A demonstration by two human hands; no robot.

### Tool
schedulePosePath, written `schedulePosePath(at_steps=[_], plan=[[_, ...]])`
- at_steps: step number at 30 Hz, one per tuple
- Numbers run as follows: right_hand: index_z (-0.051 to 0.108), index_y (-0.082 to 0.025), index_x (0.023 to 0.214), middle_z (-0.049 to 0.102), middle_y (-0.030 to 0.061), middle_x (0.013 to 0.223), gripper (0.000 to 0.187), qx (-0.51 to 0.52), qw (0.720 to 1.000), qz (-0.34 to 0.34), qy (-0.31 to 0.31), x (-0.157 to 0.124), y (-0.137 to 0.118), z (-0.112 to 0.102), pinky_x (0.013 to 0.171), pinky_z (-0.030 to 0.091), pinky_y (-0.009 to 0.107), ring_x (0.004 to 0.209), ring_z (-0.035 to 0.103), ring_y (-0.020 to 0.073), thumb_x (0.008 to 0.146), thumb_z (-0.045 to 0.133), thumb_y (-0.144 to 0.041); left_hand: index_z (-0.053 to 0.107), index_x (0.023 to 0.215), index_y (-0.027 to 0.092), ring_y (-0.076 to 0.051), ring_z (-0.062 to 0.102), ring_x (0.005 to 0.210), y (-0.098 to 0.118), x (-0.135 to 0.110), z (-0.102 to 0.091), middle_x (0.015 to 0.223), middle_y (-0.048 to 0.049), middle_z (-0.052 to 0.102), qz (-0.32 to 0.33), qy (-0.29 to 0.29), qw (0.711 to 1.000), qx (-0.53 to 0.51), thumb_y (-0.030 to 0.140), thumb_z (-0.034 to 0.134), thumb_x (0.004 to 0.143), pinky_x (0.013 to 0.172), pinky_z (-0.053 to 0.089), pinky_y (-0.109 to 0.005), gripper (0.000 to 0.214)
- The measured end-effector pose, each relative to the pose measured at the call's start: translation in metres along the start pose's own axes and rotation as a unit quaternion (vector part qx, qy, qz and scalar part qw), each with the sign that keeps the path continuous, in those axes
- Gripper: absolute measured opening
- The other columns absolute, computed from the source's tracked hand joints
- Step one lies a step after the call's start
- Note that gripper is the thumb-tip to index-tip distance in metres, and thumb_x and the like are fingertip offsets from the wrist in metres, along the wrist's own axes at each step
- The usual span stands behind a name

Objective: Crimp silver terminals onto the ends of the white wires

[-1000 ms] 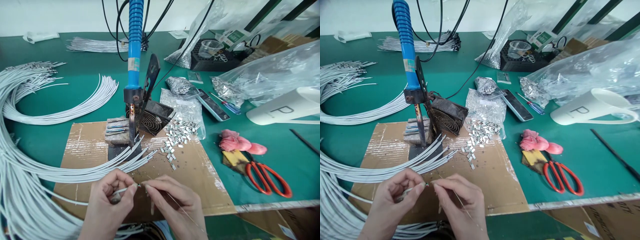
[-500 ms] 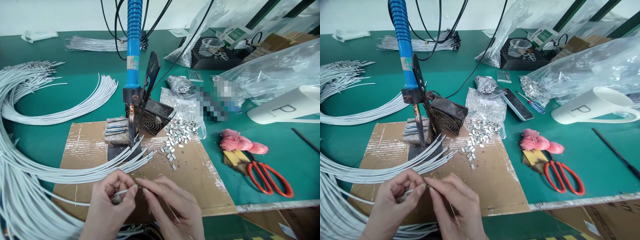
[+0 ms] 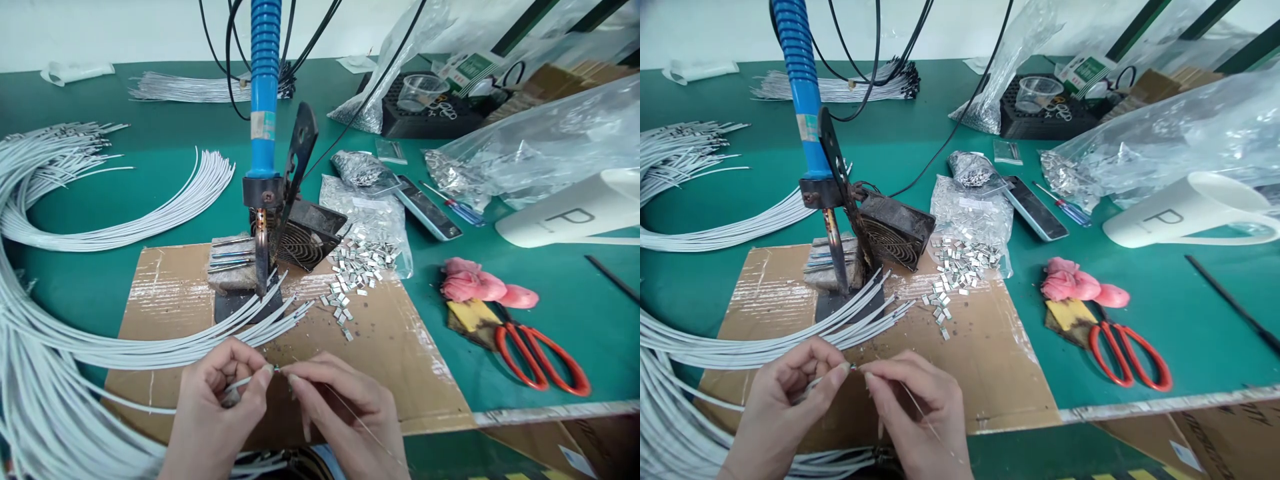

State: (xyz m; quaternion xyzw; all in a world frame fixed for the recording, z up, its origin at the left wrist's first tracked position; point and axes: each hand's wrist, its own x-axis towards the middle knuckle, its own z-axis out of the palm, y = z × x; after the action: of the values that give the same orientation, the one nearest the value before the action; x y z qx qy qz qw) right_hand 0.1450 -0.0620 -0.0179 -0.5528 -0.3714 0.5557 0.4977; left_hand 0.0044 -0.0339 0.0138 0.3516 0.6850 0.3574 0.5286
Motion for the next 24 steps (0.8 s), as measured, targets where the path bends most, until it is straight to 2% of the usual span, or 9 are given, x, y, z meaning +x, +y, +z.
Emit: schedulePosePath(at_steps=[4,12,16,19,24], plan=[[0.088,-0.030,0.088,0.067,0.0009,0.068,0.014,0.002,1.000,-0.011,-0.013,0.000,0.001,0.001,0.047,0.042,0.018,0.052,0.056,0.0091,0.085,0.076,-0.022,0.065,0.058,0.018,-0.008,0.036,0.046,0.000,-0.001,0.000,0.046,0.0082,0.045,-0.004,0.000,1.000,-0.004,0.028,0.072,0.063,0.049,0.025,-0.019,0.014],[0.088,-0.030,0.089,0.067,0.0001,0.069,0.013,0.003,1.000,-0.023,0.015,0.002,0.003,0.004,0.047,0.046,0.017,0.051,0.058,0.0084,0.085,0.077,-0.024,0.063,0.057,0.018,-0.008,0.034,0.046,0.001,-0.001,0.000,0.045,0.0087,0.044,-0.008,-0.007,1.000,-0.005,0.028,0.072,0.063,0.048,0.024,-0.019,0.015],[0.087,-0.029,0.098,0.069,0.0011,0.072,0.019,-0.058,0.995,-0.073,-0.031,0.009,0.001,-0.005,0.047,0.046,0.019,0.053,0.059,0.0099,0.089,0.073,-0.021,0.063,0.057,0.018,-0.008,0.036,0.046,-0.003,-0.001,0.000,0.045,0.0080,0.045,-0.004,-0.011,1.000,-0.006,0.026,0.073,0.063,0.048,0.026,-0.019,0.014],[0.084,-0.028,0.107,0.071,0.0017,0.077,0.024,-0.142,0.974,-0.142,-0.109,0.017,-0.007,-0.018,0.052,0.049,0.019,0.059,0.063,0.0112,0.092,0.070,-0.015,0.062,0.057,0.018,-0.009,0.036,0.045,-0.007,-0.002,0.000,0.045,0.0075,0.046,0.000,-0.014,1.000,0.002,0.025,0.072,0.063,0.048,0.026,-0.020,0.014],[0.079,-0.020,0.115,0.073,0.0050,0.082,0.028,-0.271,0.904,-0.254,-0.214,0.028,-0.026,-0.030,0.062,0.053,0.024,0.071,0.066,0.0155,0.096,0.063,-0.009,0.062,0.058,0.019,-0.009,0.035,0.046,-0.011,-0.005,0.002,0.046,0.0082,0.042,0.021,-0.021,0.999,0.032,0.026,0.071,0.066,0.048,0.025,-0.021,0.014]])
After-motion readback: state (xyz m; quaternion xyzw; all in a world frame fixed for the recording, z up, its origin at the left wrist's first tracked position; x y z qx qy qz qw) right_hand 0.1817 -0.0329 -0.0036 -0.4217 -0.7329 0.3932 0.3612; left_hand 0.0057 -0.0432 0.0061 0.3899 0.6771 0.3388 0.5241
